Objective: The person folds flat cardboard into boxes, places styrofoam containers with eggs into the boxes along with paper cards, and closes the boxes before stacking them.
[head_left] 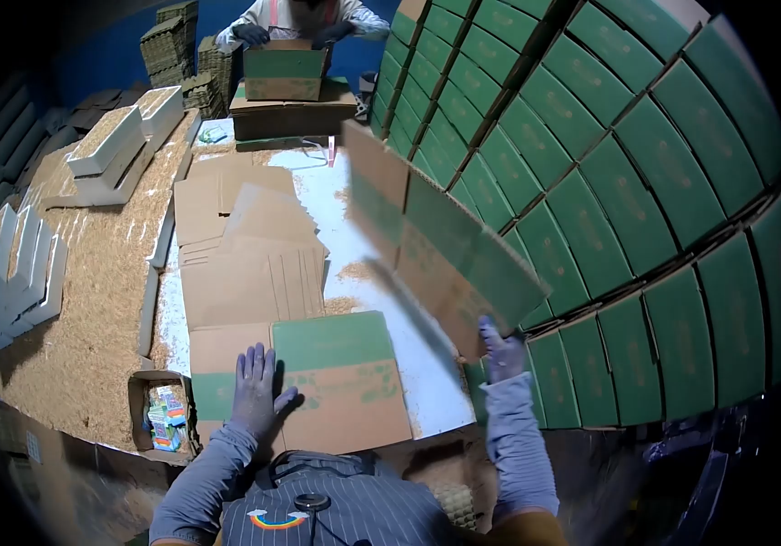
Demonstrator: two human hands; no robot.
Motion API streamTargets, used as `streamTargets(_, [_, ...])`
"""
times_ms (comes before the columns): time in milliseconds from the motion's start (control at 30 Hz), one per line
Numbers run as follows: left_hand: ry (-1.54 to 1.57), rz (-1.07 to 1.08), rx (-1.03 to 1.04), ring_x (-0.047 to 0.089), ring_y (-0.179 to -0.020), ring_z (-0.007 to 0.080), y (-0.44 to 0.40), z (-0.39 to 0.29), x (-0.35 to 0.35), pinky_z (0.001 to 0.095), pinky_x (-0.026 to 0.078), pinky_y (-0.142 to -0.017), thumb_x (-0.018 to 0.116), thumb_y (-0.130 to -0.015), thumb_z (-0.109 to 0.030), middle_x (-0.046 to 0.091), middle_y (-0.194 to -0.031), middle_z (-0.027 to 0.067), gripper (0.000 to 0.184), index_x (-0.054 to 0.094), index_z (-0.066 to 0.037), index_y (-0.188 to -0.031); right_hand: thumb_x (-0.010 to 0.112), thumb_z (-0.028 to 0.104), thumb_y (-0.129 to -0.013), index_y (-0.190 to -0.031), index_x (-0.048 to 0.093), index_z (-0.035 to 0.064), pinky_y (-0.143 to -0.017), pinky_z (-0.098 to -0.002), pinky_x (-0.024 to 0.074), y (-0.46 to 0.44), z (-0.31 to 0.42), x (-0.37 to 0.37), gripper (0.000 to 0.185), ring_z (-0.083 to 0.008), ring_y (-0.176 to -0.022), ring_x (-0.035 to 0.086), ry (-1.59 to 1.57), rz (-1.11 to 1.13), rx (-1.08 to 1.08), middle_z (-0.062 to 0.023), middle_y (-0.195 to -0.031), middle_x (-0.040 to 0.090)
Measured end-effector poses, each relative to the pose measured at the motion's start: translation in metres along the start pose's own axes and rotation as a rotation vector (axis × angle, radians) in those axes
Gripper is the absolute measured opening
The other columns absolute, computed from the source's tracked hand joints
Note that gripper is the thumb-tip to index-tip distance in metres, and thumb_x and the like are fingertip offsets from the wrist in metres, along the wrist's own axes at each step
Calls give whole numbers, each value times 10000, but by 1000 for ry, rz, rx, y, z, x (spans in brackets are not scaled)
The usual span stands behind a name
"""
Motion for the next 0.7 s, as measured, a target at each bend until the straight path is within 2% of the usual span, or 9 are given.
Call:
streamTargets(33, [5, 60, -44, 262, -1378, 447, 6, -1, 8, 524, 132, -1167, 587, -870, -464, 319, -1448, 321, 798, 348, 91, -1392, 735, 145, -845, -1018, 682, -19, -787, -295, 482, -11, -51, 8, 244, -145, -839, 621, -107, -58, 38, -41, -937, 687])
streamTargets(100, [13, 79, -82, 259, -1386, 435, 4, -3, 6, 519, 122, -1170, 568, -881, -442, 319, -1460, 306, 759, 360, 77, -1394, 760, 156, -827, -1032, 674, -34, -751, -300, 480, -26, -76, 29, 292, -159, -805, 607, 124, -149, -495, -65, -933, 688])
streamTargets(233, [51, 87, -120, 273, -1385, 416, 0, 0, 10, 520, 126, -1171, 589, -862, -409, 346, -1456, 279, 735, 380, 55, -1392, 762, 182, -827, -1037, 663, -70, -733, -301, 494, -65, -221, 53, 343, -182, -820, 635, -40, -394, 140, -132, -955, 700])
streamTargets(300, [75, 112, -140, 283, -1385, 404, -2, -2, 8, 521, 133, -1171, 603, -845, -401, 359, -1455, 260, 726, 402, 43, -1383, 725, 158, -849, -1064, 661, -72, -770, -296, 512, -80, -244, 74, 321, -192, -873, 655, 40, -334, -55, -140, -1013, 695])
streamTargets(367, [65, 104, -156, 294, -1379, 402, -6, -2, 9, 526, 141, -1169, 610, -834, -393, 376, -1443, 254, 711, 422, 36, -1370, 631, 75, -879, -1141, 650, -33, -832, -313, 517, -97, -251, 121, 284, -216, -945, 658, -838, -37, 365, -132, -1100, 684])
streamTargets(433, [84, 96, -164, 305, -1371, 404, -5, -4, 5, 522, 148, -1168, 615, -832, -386, 390, -1433, 246, 698, 432, 30, -1363, 456, -29, -886, -1238, 628, 132, -913, -321, 492, -79, -205, 140, 424, -246, -1070, 639, 400, 133, -201, -142, -1170, 663])
streamTargets(500, [80, 87, -166, 312, -1366, 404, -2, -2, 7, 520, 152, -1167, 613, -835, -382, 397, -1427, 243, 688, 435, 26, -1359, 438, -33, -894, -1255, 613, 153, -903, -325, 494, -77, -220, 171, 442, -244, -1080, 640, 307, 148, -282, -162, -1168, 656])
streamTargets(633, [87, 56, -130, 319, -1359, 400, 0, -2, 2, 517, 162, -1164, 607, -849, -379, 397, -1427, 234, 660, 440, 15, -1351, 685, 173, -873, -1144, 667, 29, -766, -269, 476, -66, -211, 200, 308, -109, -820, 605, 38, 222, 42, -42, -929, 706])
streamTargets(700, [118, 16, -98, 320, -1348, 412, 4, 0, 0, 522, 167, -1162, 618, -850, -403, 385, -1420, 230, 669, 437, -1, -1354, 741, 123, -832, -1006, 706, 8, -747, -262, 470, -67, -161, 173, 211, -84, -784, 591, -224, 161, -6, 19, -907, 693])
Point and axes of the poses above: each hand's wrist, its own y-axis away from the middle knuckle, its own x-axis out of the palm, z = x × y, the point moved 5 cm from there along -y, towards the middle knuckle
